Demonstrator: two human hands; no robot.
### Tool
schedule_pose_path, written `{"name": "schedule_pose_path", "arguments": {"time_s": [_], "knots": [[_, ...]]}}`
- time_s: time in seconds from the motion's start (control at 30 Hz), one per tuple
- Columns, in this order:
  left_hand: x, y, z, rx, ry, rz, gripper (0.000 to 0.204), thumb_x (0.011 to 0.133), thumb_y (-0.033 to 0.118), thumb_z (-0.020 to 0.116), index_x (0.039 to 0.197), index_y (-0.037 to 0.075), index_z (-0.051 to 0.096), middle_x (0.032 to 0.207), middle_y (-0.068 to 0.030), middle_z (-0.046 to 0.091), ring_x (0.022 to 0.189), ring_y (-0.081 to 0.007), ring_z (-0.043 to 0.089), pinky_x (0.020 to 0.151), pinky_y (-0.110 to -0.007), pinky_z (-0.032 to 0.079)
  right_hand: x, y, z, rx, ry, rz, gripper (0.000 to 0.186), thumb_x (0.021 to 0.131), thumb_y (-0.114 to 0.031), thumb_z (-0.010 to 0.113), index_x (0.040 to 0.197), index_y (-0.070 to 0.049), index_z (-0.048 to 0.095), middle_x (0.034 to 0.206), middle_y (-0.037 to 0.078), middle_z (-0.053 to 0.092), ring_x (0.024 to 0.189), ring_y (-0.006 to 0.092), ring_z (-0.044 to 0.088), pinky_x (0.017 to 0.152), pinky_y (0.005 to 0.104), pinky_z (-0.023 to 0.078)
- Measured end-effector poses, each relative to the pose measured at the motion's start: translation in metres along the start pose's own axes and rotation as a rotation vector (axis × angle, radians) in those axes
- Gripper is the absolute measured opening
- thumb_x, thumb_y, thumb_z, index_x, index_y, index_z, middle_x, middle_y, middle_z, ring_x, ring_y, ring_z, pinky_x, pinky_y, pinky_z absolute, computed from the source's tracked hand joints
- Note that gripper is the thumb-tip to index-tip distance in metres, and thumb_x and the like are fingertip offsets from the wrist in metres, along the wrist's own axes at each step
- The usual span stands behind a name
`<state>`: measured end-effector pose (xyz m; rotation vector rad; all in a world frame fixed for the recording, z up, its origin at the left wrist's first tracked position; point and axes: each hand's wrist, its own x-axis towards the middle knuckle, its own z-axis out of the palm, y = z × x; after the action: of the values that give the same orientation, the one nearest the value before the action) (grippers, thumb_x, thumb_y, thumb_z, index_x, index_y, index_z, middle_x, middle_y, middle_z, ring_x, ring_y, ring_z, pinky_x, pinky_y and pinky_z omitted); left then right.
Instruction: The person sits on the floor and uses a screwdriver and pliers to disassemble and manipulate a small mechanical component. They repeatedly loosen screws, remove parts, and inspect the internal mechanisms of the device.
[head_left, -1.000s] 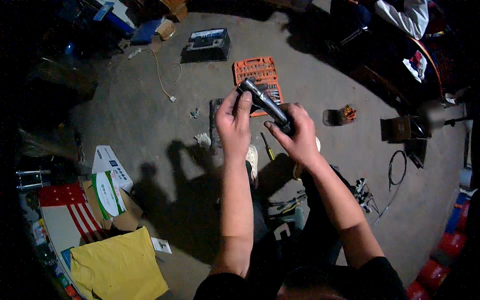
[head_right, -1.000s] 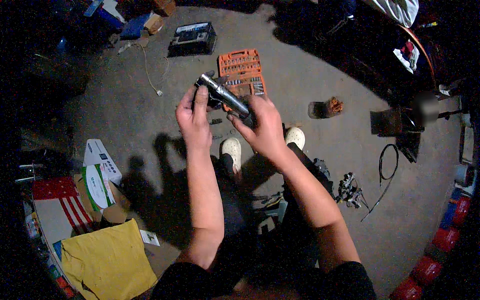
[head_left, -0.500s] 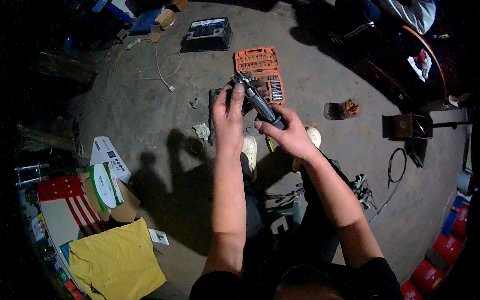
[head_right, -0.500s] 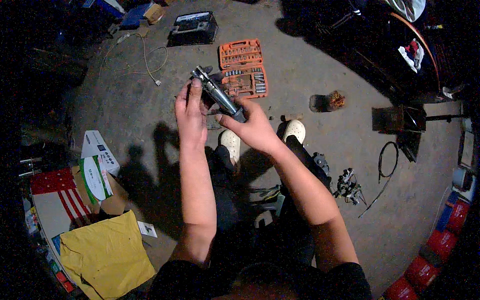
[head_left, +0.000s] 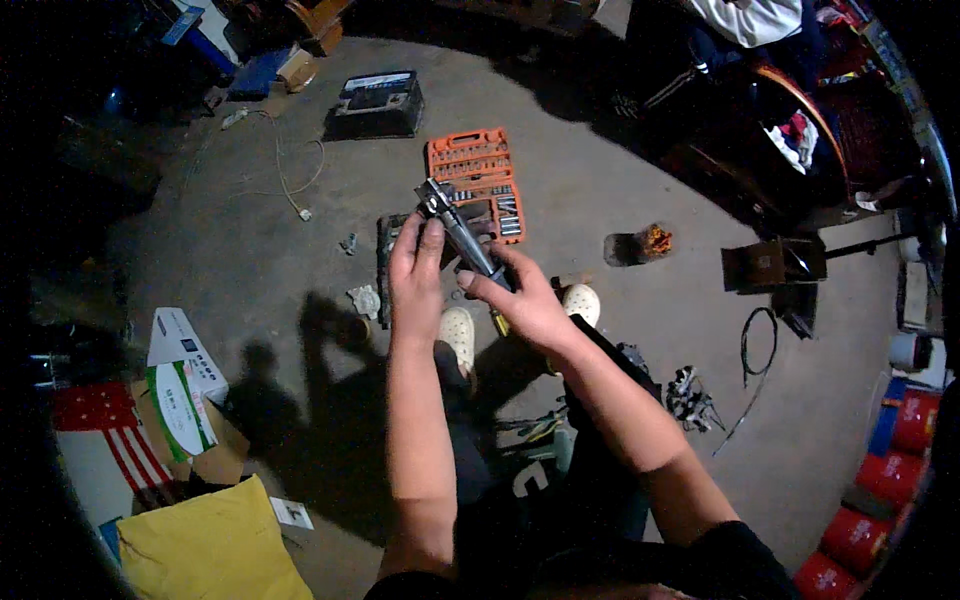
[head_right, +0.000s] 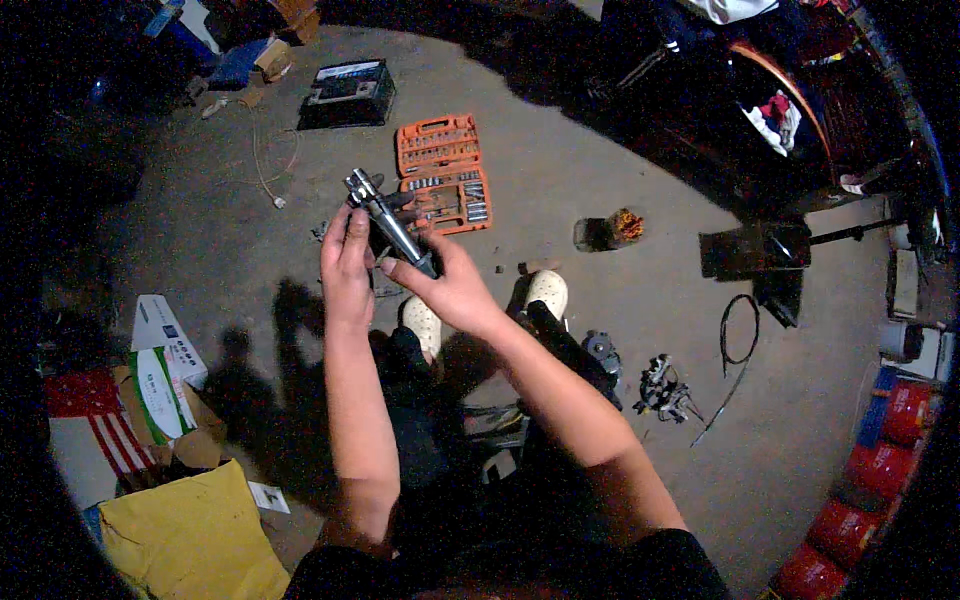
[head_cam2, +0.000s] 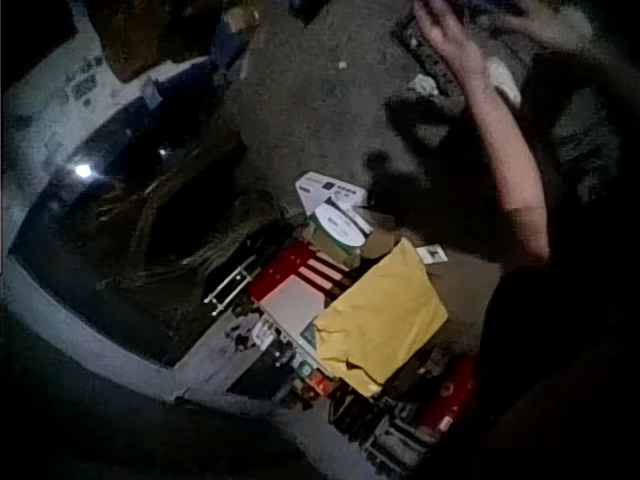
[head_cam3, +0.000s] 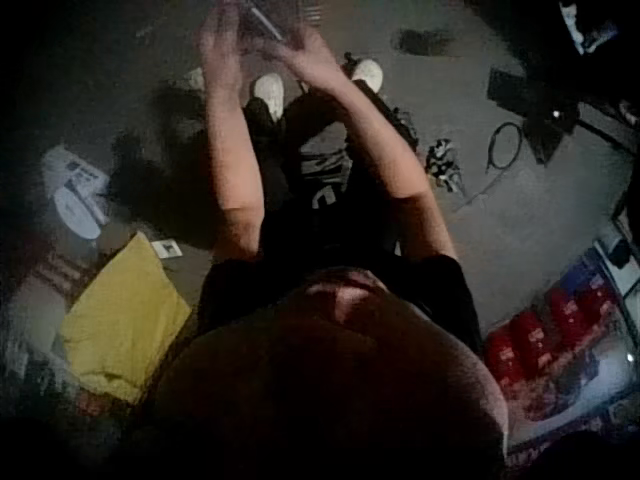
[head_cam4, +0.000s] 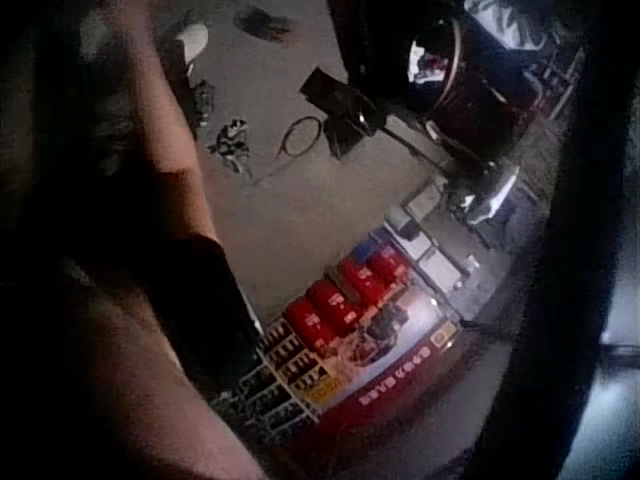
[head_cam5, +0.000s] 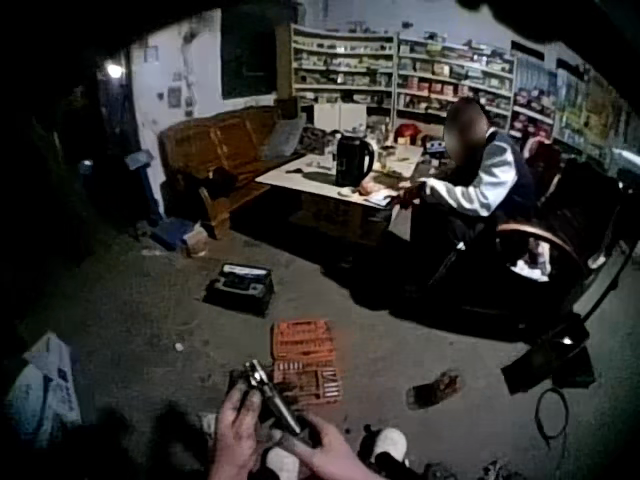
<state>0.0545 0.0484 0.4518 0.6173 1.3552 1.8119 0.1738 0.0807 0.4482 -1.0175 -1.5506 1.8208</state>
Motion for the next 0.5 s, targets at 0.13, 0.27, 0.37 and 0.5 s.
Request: {"name": "schedule_pose_path", "arguments": {"time_s": [0.13,0.27,0.37,0.5], "knots": [[-0.002,0.005,0.001,0.072,-0.013,-0.004,0.03,0.092,0.029,0.055,0.11,0.005,0.058,0.084,0.0052,0.057,0.065,-0.0021,0.041,0.056,-0.019,0.032,0.001,0.0,-0.002,-0.15,0.041,-0.064,0.044,0.08,-0.03,0.067,0.109,0.002,0.055,0.085,0.005,0.059,0.074,0.0099,0.051,0.067,0.0245,0.043],[0.002,-0.003,-0.008,0.146,-0.014,0.047,0.028,0.092,0.028,0.055,0.105,0.004,0.059,0.082,0.0046,0.055,0.07,-0.0028,0.046,0.059,-0.019,0.035,0.001,-0.001,0.004,-0.175,0.075,-0.122,0.04,0.082,-0.027,0.066,0.107,0.003,0.055,0.079,0.005,0.058,0.071,0.0102,0.051,0.065,0.0253,0.043],[-0.003,-0.001,-0.01,0.169,-0.003,0.028,0.028,0.092,0.027,0.056,0.105,0.003,0.059,0.085,0.0031,0.058,0.073,-0.0038,0.049,0.063,-0.02,0.039,0.002,0.005,0.007,-0.169,0.079,-0.165,0.035,0.085,-0.027,0.062,0.103,0.003,0.055,0.075,0.007,0.057,0.067,0.0121,0.051,0.062,0.0281,0.043],[0.0,-0.006,-0.007,0.188,-0.009,0.069,0.024,0.093,0.021,0.054,0.101,-0.002,0.058,0.089,-0.0015,0.06,0.08,-0.0078,0.054,0.072,-0.023,0.044,0.003,0.01,0.008,-0.07,0.045,-0.12,0.033,0.092,-0.029,0.05,0.095,0.004,0.054,0.069,0.011,0.058,0.059,0.0168,0.051,0.057,0.0325,0.043]]}}
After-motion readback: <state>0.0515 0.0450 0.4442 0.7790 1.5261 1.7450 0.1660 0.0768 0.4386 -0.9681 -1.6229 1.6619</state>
